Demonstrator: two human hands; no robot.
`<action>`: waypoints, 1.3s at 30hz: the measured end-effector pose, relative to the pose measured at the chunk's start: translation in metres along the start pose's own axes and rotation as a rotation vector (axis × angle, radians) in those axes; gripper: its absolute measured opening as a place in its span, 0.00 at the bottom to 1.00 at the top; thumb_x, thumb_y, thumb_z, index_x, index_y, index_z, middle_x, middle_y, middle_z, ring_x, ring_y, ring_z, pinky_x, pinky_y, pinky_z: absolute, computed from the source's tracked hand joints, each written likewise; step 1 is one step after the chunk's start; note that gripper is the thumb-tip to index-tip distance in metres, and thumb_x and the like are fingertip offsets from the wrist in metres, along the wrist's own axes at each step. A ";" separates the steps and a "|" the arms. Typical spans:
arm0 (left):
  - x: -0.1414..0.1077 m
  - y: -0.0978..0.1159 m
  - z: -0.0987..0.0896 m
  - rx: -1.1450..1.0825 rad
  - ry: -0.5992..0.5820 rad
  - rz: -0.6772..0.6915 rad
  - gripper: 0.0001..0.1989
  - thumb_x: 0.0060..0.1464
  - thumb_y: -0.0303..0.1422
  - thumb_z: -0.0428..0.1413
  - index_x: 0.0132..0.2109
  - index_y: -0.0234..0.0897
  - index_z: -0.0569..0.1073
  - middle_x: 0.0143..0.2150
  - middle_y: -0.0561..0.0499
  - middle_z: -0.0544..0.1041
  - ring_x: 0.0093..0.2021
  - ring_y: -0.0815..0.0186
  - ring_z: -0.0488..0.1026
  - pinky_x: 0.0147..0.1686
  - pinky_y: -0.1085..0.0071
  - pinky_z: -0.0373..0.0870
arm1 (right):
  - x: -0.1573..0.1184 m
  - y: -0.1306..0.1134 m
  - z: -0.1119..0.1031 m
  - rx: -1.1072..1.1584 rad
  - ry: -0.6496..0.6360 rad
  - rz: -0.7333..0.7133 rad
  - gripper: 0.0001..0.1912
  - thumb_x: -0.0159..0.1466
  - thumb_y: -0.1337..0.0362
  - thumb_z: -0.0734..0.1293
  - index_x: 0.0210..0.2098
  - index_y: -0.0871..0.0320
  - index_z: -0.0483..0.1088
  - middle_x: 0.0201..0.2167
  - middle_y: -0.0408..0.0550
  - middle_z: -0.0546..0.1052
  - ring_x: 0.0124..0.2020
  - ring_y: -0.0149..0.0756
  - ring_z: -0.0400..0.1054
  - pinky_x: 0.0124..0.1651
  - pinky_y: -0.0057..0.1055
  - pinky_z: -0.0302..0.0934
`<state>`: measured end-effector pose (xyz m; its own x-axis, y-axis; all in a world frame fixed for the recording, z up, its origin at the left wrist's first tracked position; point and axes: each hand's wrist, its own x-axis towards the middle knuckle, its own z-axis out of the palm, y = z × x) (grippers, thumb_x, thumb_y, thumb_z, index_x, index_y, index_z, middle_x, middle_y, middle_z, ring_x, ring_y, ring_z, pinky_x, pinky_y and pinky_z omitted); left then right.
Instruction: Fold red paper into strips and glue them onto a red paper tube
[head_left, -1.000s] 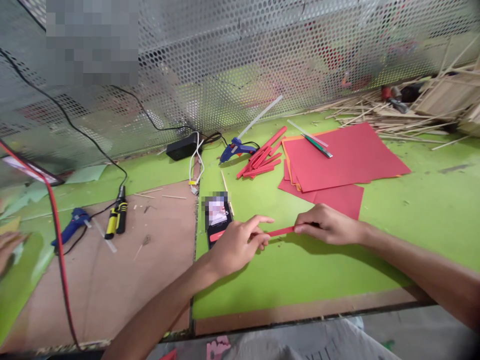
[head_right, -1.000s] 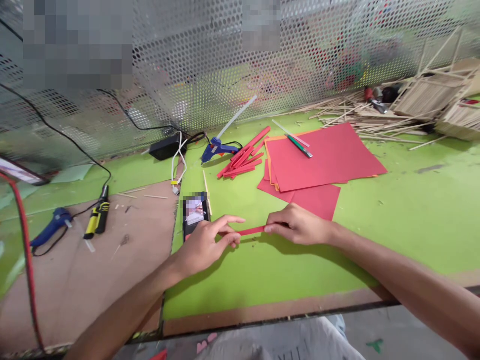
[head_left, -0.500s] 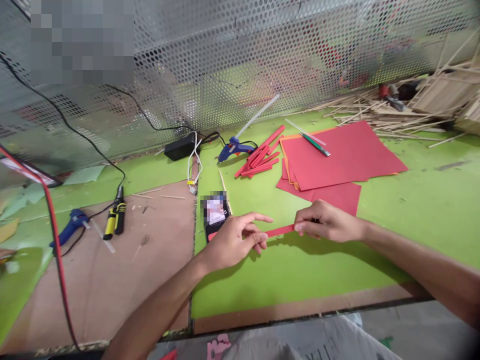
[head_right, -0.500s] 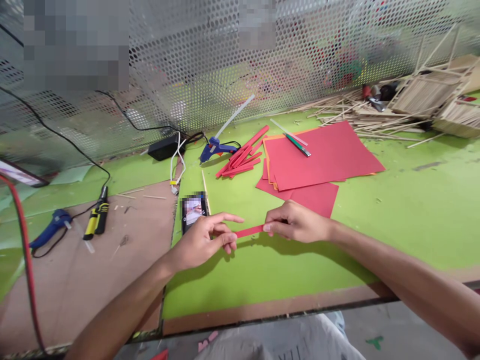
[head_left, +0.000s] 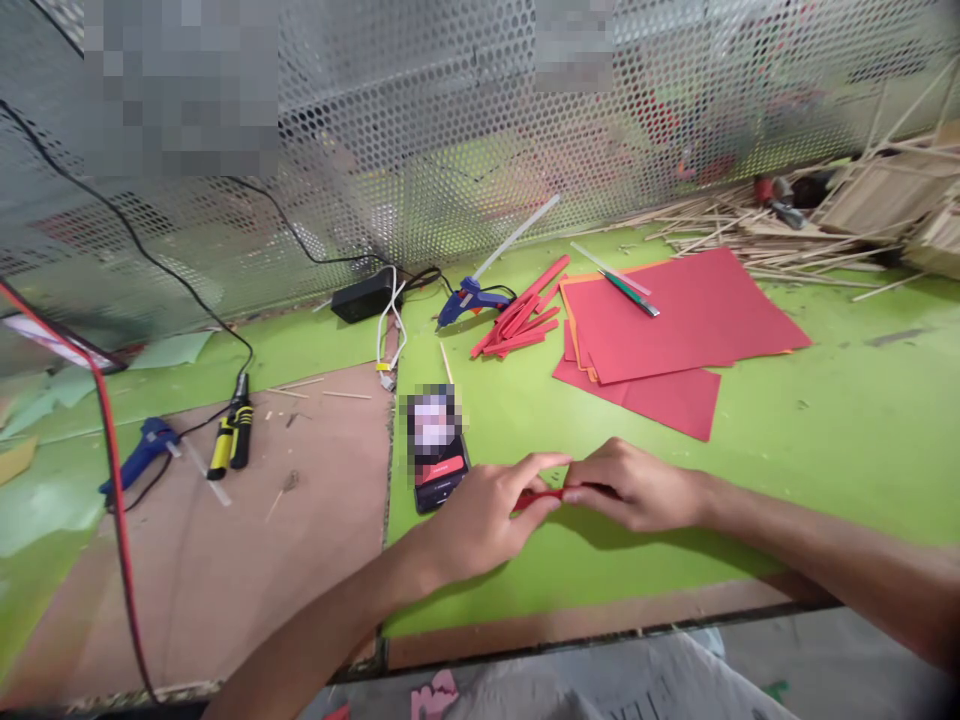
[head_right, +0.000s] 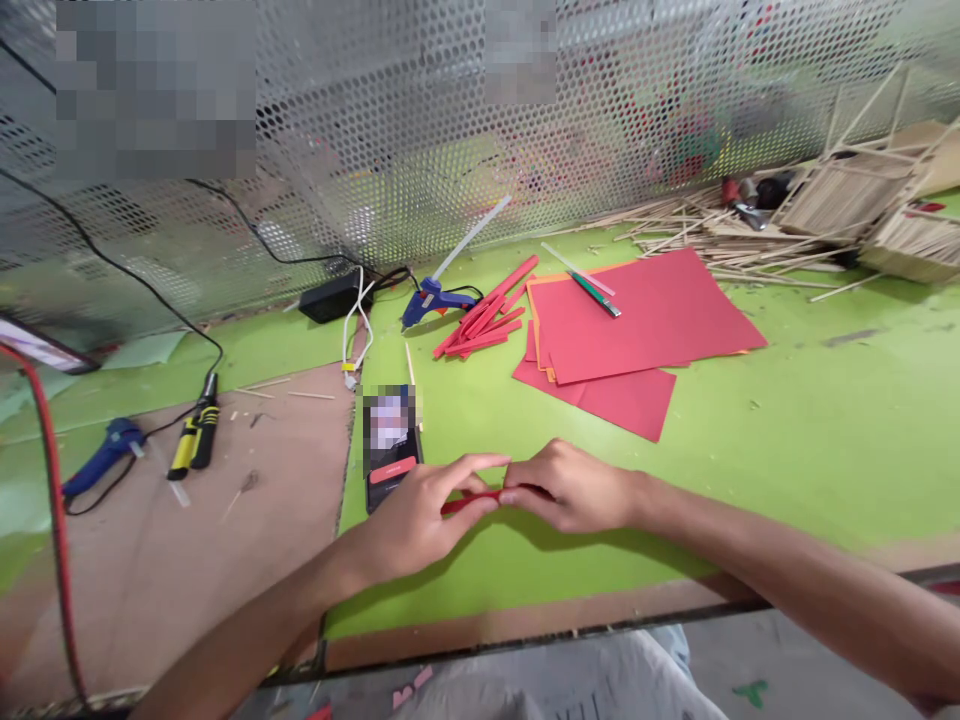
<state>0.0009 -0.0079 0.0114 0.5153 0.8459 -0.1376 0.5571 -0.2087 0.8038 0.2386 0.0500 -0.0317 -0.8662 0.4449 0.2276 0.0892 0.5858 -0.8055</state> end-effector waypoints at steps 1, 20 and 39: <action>0.000 -0.001 0.001 0.011 -0.011 0.006 0.24 0.70 0.34 0.58 0.70 0.49 0.68 0.46 0.54 0.87 0.46 0.62 0.85 0.45 0.71 0.76 | -0.001 0.001 0.002 -0.038 0.001 -0.021 0.20 0.79 0.59 0.59 0.37 0.61 0.75 0.23 0.42 0.71 0.22 0.28 0.59 0.29 0.28 0.51; 0.012 -0.019 -0.025 -0.017 0.174 -0.013 0.18 0.70 0.38 0.58 0.63 0.42 0.75 0.36 0.54 0.87 0.31 0.68 0.82 0.36 0.75 0.76 | -0.008 0.024 -0.030 -0.132 0.158 0.015 0.17 0.78 0.58 0.62 0.40 0.61 0.77 0.23 0.43 0.74 0.21 0.27 0.62 0.26 0.27 0.54; 0.010 -0.031 -0.022 0.187 0.285 0.138 0.13 0.69 0.38 0.61 0.58 0.46 0.81 0.44 0.52 0.88 0.41 0.64 0.85 0.46 0.71 0.79 | -0.010 0.028 -0.027 -0.427 0.243 -0.158 0.15 0.79 0.61 0.62 0.43 0.60 0.77 0.28 0.47 0.79 0.25 0.31 0.69 0.30 0.30 0.57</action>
<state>-0.0256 0.0175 -0.0027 0.4065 0.9007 0.1531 0.6178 -0.3944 0.6802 0.2630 0.0804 -0.0420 -0.7505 0.4439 0.4897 0.2035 0.8601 -0.4678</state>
